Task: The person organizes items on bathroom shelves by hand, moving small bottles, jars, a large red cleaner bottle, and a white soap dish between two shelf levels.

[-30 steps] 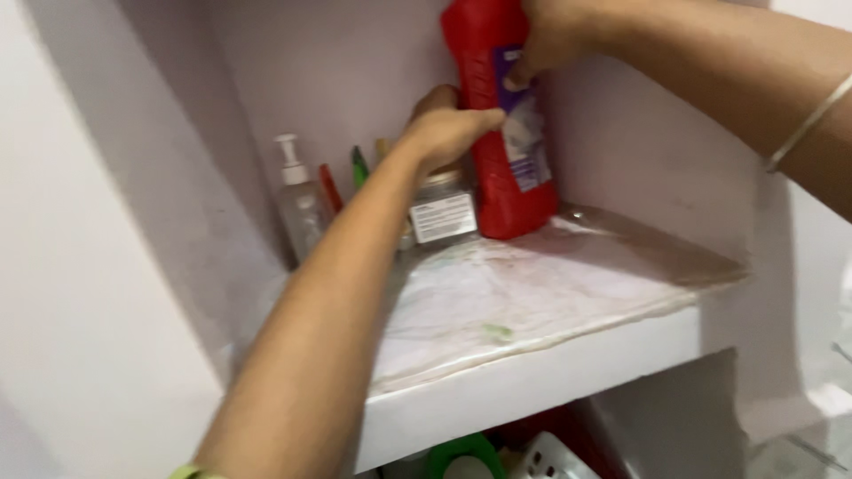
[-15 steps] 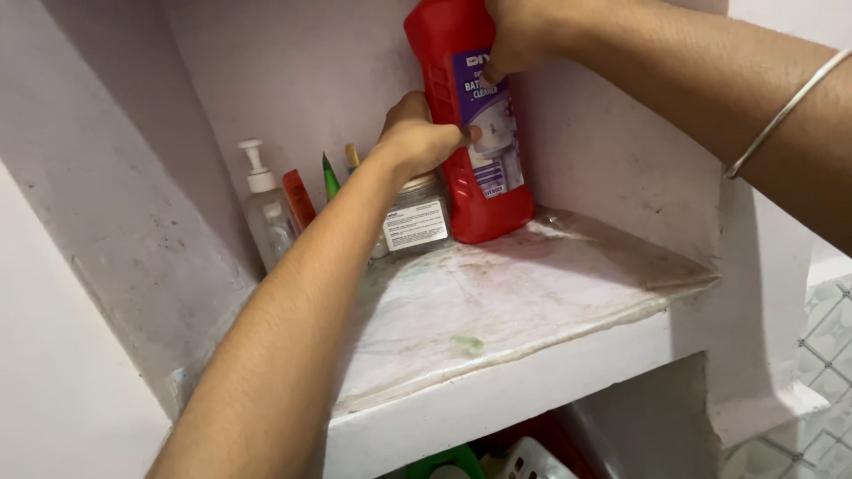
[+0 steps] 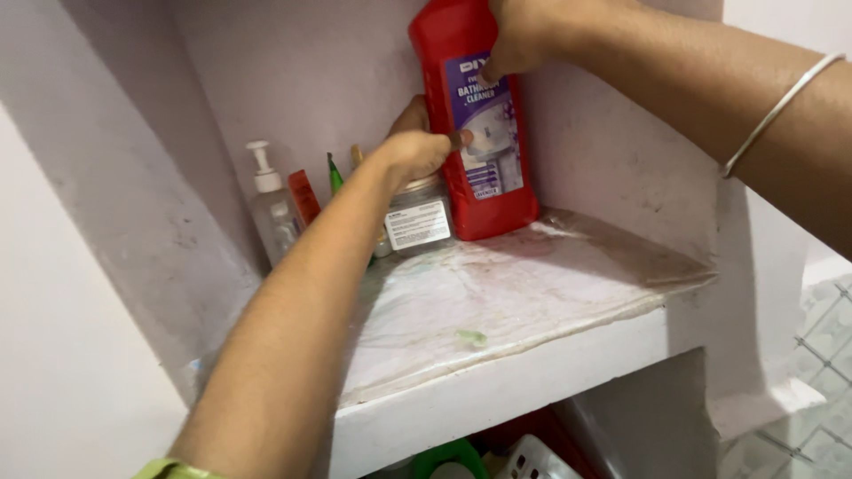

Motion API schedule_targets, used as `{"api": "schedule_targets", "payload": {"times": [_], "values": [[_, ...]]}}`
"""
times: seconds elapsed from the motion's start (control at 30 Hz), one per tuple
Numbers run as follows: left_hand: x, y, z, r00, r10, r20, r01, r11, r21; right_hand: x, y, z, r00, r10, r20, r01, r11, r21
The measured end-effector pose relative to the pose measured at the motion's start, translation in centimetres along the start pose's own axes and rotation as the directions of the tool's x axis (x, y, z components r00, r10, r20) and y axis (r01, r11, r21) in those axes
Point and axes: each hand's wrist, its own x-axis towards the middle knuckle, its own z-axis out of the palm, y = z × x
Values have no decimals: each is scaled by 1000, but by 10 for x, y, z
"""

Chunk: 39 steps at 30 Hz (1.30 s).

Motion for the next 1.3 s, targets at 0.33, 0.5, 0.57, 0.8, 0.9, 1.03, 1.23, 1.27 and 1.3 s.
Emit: {"api": "schedule_targets", "payload": {"times": [0.33,0.5,0.57,0.8,0.9,1.03,1.23,1.27,1.3], "values": [[-1,-1,0,997,30,-76,-22,994,109,6,0,-6,997,51,53,-56,994,95],[-15,15,3,986,22,-168,13,978,206,11,-6,5,993,94,78,-107,976,187],[-18,18,2,981,29,-194,14,976,218,12,-4,5,996,67,55,-76,977,201],[-27,19,10,966,43,-255,11,979,205,11,-3,7,995,78,60,-88,976,198],[-26,21,12,968,5,-250,48,977,206,13,-4,7,995,68,68,-79,983,165],[-27,24,11,962,18,-272,62,957,282,13,-5,7,997,61,52,-68,986,153],[-25,26,4,974,9,-224,67,942,330,12,-6,8,996,61,60,-71,979,190],[-24,27,3,976,7,-218,70,937,343,12,-6,8,996,62,68,-74,981,180],[-23,29,1,977,5,-212,73,932,356,12,-7,9,995,64,75,-76,983,169]]}}
